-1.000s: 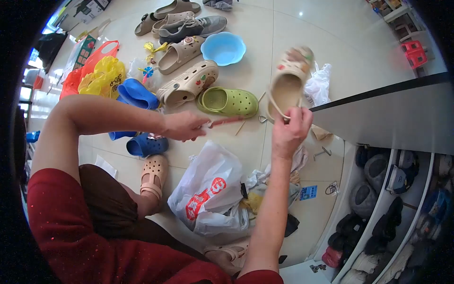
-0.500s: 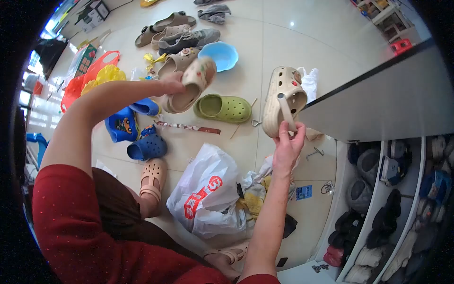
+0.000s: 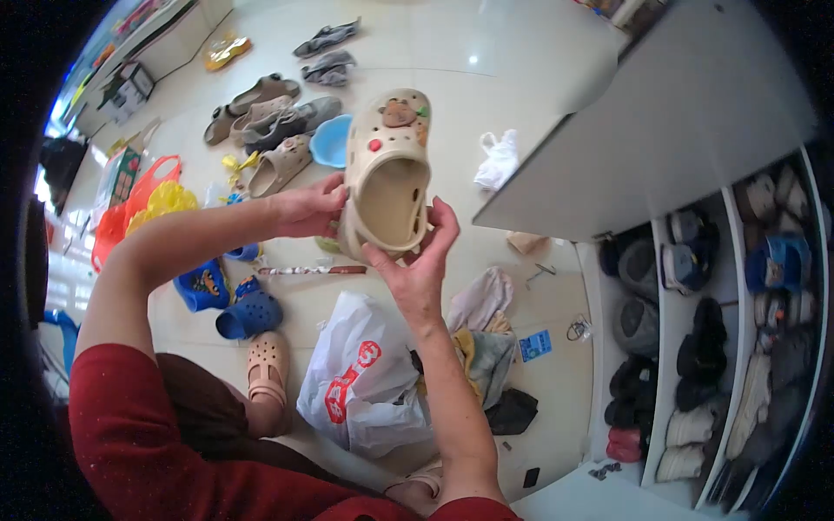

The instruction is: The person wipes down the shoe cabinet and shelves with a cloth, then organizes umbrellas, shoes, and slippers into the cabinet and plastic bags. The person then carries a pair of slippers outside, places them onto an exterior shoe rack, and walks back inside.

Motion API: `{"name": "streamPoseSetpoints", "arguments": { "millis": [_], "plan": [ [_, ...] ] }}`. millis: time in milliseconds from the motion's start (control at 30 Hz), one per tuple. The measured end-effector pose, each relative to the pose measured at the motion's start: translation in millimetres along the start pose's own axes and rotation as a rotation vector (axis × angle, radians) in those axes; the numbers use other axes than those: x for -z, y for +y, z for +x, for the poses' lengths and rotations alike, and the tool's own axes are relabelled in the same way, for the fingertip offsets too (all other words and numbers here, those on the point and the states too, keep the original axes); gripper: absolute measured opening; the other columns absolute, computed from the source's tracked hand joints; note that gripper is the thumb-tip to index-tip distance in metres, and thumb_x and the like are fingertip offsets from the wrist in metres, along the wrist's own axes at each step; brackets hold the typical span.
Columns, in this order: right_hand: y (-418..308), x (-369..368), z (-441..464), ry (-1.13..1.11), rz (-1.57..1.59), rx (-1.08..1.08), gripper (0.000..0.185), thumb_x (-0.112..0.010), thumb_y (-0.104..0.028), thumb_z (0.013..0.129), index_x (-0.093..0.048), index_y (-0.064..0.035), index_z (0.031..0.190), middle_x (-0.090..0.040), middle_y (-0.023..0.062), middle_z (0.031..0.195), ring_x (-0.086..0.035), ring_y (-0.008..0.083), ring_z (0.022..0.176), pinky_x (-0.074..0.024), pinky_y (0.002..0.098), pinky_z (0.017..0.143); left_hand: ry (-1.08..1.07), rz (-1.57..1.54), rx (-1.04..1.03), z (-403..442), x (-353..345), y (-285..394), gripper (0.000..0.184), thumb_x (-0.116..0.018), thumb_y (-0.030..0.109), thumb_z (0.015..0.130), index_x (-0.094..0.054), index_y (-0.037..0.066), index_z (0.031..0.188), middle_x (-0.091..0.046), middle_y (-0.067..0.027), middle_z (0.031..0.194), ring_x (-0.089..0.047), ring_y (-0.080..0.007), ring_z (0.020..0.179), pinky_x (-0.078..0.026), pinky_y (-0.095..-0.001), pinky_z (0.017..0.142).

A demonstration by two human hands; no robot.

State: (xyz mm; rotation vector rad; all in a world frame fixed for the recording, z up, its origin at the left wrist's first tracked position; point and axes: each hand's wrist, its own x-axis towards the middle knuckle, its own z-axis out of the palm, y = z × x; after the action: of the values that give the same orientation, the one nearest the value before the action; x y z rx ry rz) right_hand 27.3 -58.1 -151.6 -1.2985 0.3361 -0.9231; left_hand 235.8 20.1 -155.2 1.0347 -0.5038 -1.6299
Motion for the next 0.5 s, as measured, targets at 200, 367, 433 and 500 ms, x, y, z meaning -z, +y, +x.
{"name": "streamPoseSetpoints", "arguments": {
  "millis": [200,367,433,500],
  "plan": [
    [14.9,19.3,4.3,-0.049,-0.067,0.107,0.109,-0.082,-0.011,0.065,-0.011,-0.0061,0.148,-0.024,0.0128,0.146,-0.025,0.0246,0.138,-0.0257,0.0383,0.113,-0.22,0.069,-0.061,9.6,-13.9,1.8,0.092,-0.079,0.034,0.075,-0.023,0.014,0.146,-0.038,-0.0082,0.143,-0.043,-0.0295,0.13,-0.04,-0.0573,0.102],
    [-29.8,28.4,-17.4,-0.166,-0.034,-0.051,0.098,-0.069,-0.004,0.073,-0.006,-0.0089,0.149,-0.027,0.0118,0.145,-0.026,0.0231,0.138,-0.0243,0.0365,0.113,-0.287,-0.008,0.037,-7.6,-66.1,1.6,0.099,-0.084,0.041,0.067,-0.028,0.013,0.144,-0.041,-0.0092,0.142,-0.046,-0.0292,0.128,-0.041,-0.0549,0.103],
    [-54.2,36.6,-38.9,-0.14,0.007,-0.109,0.095,-0.065,-0.002,0.074,-0.007,-0.0091,0.149,-0.028,0.0116,0.145,-0.026,0.0228,0.138,-0.0247,0.0359,0.113,-0.273,-0.016,0.11,-12.3,-80.1,-8.9,0.104,-0.087,0.036,0.063,-0.026,0.015,0.144,-0.042,-0.0098,0.14,-0.048,-0.0294,0.125,-0.044,-0.0542,0.101],
    [-107.1,54.8,-47.5,-0.149,0.002,-0.293,0.089,-0.062,0.0,0.076,-0.011,-0.0074,0.149,-0.03,0.0113,0.145,-0.028,0.0216,0.137,-0.0264,0.0353,0.113,-0.271,-0.037,0.201,-12.8,-102.7,-13.6,0.098,-0.084,0.025,0.068,-0.023,0.016,0.144,-0.044,-0.0099,0.137,-0.048,-0.0308,0.125,-0.047,-0.0545,0.097]
  ]
}}
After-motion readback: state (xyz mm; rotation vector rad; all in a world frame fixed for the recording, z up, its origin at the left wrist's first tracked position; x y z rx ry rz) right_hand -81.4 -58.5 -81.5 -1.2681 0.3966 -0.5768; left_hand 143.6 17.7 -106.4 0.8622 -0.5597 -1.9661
